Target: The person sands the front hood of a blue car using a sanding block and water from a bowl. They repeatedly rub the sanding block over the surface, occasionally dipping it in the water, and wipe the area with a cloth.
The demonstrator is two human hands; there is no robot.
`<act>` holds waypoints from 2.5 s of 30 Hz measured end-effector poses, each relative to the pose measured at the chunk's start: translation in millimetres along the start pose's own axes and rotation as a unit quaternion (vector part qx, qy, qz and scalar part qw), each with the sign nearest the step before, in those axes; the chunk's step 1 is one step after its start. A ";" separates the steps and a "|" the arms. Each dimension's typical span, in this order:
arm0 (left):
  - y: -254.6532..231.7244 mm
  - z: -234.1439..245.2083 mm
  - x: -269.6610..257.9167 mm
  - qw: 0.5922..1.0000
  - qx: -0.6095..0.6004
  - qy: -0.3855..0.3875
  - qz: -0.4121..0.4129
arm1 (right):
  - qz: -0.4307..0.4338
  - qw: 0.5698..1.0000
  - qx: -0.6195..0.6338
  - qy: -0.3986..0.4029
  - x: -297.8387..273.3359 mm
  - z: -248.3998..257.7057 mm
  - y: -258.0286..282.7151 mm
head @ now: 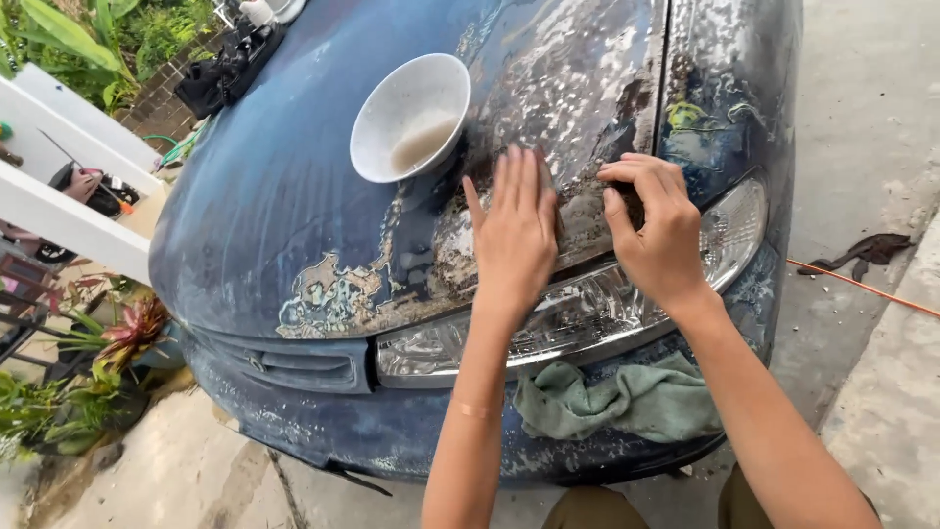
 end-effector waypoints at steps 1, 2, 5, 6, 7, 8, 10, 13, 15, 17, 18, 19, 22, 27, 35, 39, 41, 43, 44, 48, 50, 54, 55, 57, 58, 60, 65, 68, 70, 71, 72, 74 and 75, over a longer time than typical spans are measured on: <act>-9.2 -2.3 -17.5 1.000 -0.002 0.002 -0.003 | -0.002 1.000 -0.003 -0.002 -0.4 3.2 -0.2; -17.5 -4.2 -33.4 0.999 0.005 0.010 -0.031 | -0.017 1.000 0.002 0.002 0.6 4.6 -1.0; -22.3 0.9 -44.0 0.998 0.013 0.035 -0.052 | -0.017 1.000 -0.001 -0.012 1.1 3.4 -2.8; -20.3 3.8 -45.3 0.998 0.014 0.054 -0.037 | -0.002 1.000 -0.006 -0.021 -2.0 2.2 -2.0; -11.6 4.1 -28.7 0.998 0.013 0.054 -0.035 | -0.001 1.000 -0.005 -0.019 -2.1 0.4 -2.7; -3.6 4.6 -13.8 0.999 0.013 0.033 -0.018 | 0.003 1.000 -0.009 -0.023 -2.5 0.0 -3.3; 4.7 1.7 6.6 1.000 0.013 0.012 0.000 | 0.008 1.000 -0.013 -0.026 -3.1 -0.4 -3.5; -9.8 -1.3 7.3 0.998 -0.005 0.007 0.057 | 0.000 1.000 -0.008 -0.030 -2.9 -1.2 -3.4; -39.6 2.8 -18.5 0.998 -0.004 0.066 0.021 | -0.001 0.999 -0.021 -0.033 -3.5 -2.2 -3.9; -37.2 -5.5 -30.1 0.999 -0.010 0.046 -0.007 | 0.001 0.999 -0.025 -0.033 -1.6 -3.2 -1.8; -37.3 -9.9 -41.9 0.999 -0.018 0.034 -0.029 | -0.004 0.999 -0.028 -0.026 -6.2 -1.3 1.3; -36.0 -5.0 -27.1 0.999 -0.019 0.037 -0.027 | -0.005 0.999 -0.029 -0.023 -5.3 -1.0 0.2; -18.9 -2.6 15.4 0.998 0.020 0.055 0.004 | 0.009 0.999 -0.031 -0.035 -5.3 -1.6 -0.3; -14.1 -21.0 35.2 0.999 -0.005 0.009 0.038 | 0.008 0.999 -0.031 -0.036 -5.3 -2.0 -4.5; -2.5 -26.1 38.6 0.999 0.037 0.000 0.010 | 0.009 0.999 -0.020 -0.030 -10.9 -0.6 -1.9; -9.6 -24.1 42.4 0.999 0.015 -0.031 0.007 | 0.008 0.999 -0.006 -0.038 -6.1 -0.7 -7.9; -30.9 -9.4 8.1 1.000 -0.006 -0.001 -0.014 | 0.005 0.999 -0.012 -0.039 -6.5 0.7 -4.5; -41.2 3.1 -7.5 0.999 -0.027 0.026 -0.037 | 0.007 0.999 -0.018 -0.044 -4.2 -1.2 -4.3; -41.4 7.9 -9.0 0.998 -0.018 0.057 -0.026 | 0.002 0.999 -0.016 -0.043 -5.0 -1.7 -4.4; -7.1 -2.1 26.1 0.999 0.008 0.042 0.016 | 0.002 0.999 0.003 -0.048 -5.2 -1.5 -2.5; -6.8 -10.3 27.6 0.999 0.002 0.033 0.027 | -0.002 0.999 0.008 -0.044 -4.5 1.5 0.2; -44.1 3.6 -16.3 0.998 -0.021 0.066 0.004 | -0.001 0.999 0.011 -0.038 -1.2 3.6 0.7; -38.5 3.4 -26.5 0.998 -0.023 0.064 0.005 | 0.002 0.999 0.010 -0.037 -3.1 3.2 -0.9; -25.8 4.7 -43.7 0.996 0.015 0.086 0.004 | 0.001 0.999 0.006 -0.040 -4.5 1.0 -3.0; -17.5 9.5 -33.5 0.996 0.014 0.091 0.009 | -0.003 0.999 0.007 -0.033 -5.0 0.9 -4.4; 2.3 21.8 -14.5 0.999 0.011 0.038 0.029 | 0.009 0.999 0.006 -0.042 -5.2 -1.2 -4.4; 2.5 10.4 -12.5 0.998 0.052 0.036 0.006 | 0.012 0.999 0.014 -0.038 -5.5 0.3 -2.5; -6.3 -0.4 -45.0 0.995 0.064 0.023 -0.072 | 0.008 0.999 0.001 -0.045 -5.6 -0.7 1.4; -2.7 0.8 -42.8 0.992 0.059 -0.014 -0.111 | 0.004 0.999 -0.004 -0.047 -2.6 -0.4 1.8; 1.3 8.1 -30.7 0.997 0.029 0.009 -0.069 | 0.016 0.998 -0.013 -0.053 -2.0 -0.2 0.6; 5.6 14.9 -23.9 0.999 -0.003 0.033 -0.021 | 0.027 0.998 -0.020 -0.053 -4.9 0.2 0.6; 21.3 5.0 -4.1 0.999 -0.010 0.028 0.027 | 0.026 0.998 -0.014 -0.047 -8.3 -0.6 2.7; 28.3 0.7 9.1 0.997 -0.016 0.023 0.066 | 0.025 0.998 -0.013 -0.050 -6.8 -0.1 2.5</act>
Point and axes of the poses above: each hand's wrist, its own x-axis towards the middle knuckle, its own z-axis out of the back of the hand, y = z × x, the point moved 1 cm from there along x, towards the middle knuckle, and after that the axes turned 12 degrees about -x, right-handed, at the moved point
